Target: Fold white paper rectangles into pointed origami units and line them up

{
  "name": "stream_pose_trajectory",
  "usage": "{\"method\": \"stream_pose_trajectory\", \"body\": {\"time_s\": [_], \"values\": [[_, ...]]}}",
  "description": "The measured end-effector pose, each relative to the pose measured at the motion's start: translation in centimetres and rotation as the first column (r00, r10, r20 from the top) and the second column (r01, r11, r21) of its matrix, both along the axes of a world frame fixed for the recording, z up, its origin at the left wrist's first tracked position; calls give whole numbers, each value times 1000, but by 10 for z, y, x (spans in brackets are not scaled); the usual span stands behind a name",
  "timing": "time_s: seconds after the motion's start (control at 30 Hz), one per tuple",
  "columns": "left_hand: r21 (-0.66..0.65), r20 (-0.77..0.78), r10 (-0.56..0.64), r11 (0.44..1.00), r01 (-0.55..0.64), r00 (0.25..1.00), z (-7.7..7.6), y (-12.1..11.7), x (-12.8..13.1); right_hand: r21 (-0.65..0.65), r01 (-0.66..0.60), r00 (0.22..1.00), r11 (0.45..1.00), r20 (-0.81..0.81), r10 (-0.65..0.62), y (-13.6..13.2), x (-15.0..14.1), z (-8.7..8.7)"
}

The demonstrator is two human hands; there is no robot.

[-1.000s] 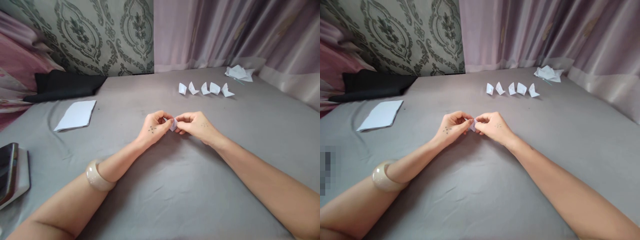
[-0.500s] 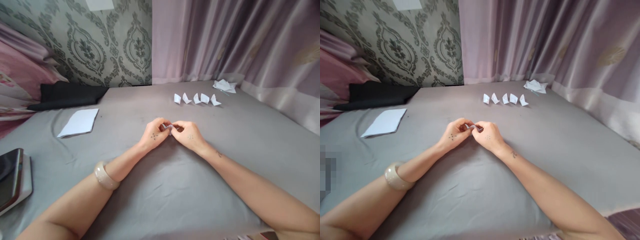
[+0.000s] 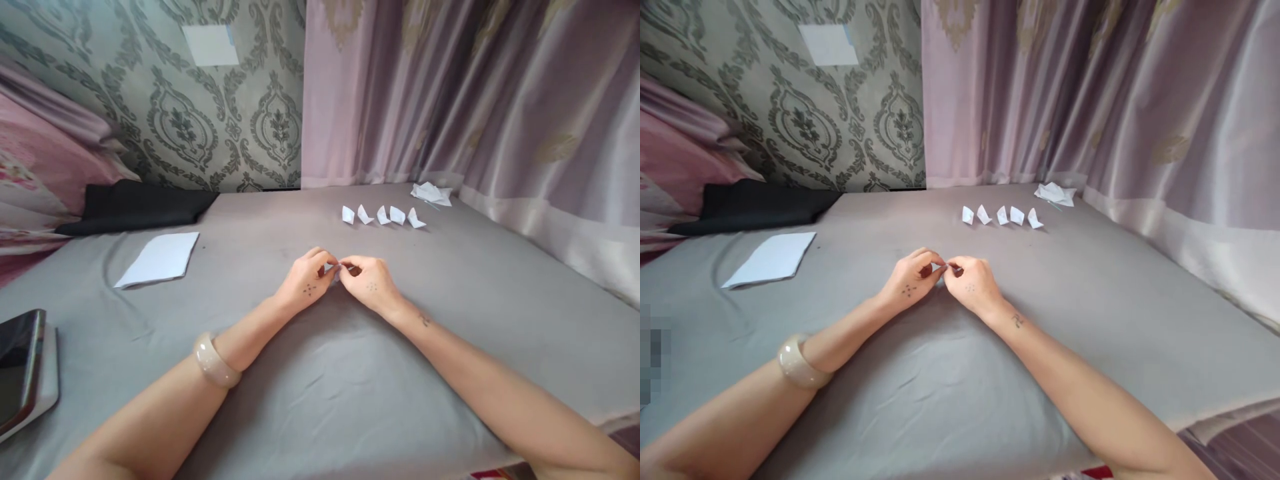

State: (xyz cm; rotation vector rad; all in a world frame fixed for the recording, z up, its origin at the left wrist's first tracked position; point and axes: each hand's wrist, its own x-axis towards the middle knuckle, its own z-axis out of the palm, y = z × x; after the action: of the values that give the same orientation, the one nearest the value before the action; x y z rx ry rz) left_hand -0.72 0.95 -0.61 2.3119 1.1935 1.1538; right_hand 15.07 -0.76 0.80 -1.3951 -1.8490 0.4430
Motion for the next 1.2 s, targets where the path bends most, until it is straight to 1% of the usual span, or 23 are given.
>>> {"method": "stream_pose_trajectory", "body": {"time_s": [0.17,0.3,0.37,0.43,0.57,0.87,1.2], "values": [[55,-119,-77,995,84,990,-1,7,-7,26,12,999,1000,48,-13,1,-2,0],[91,-229,-98,988,122,968,4,10,-14,36,39,995,999,90,-42,3,-5,0],[88,-278,-105,987,134,955,7,11,-17,38,46,993,998,103,-50,4,-6,0],[76,-299,-114,987,143,947,9,12,-19,41,27,995,999,99,-31,3,-5,1],[46,-257,-134,988,151,957,8,12,-19,38,-14,997,999,70,11,1,-3,1],[30,-206,-160,985,169,965,4,14,-18,82,-5,993,997,115,-5,2,-3,-2],[28,-194,-174,983,183,965,5,11,-16,56,9,991,998,130,-16,1,-5,2]]}}
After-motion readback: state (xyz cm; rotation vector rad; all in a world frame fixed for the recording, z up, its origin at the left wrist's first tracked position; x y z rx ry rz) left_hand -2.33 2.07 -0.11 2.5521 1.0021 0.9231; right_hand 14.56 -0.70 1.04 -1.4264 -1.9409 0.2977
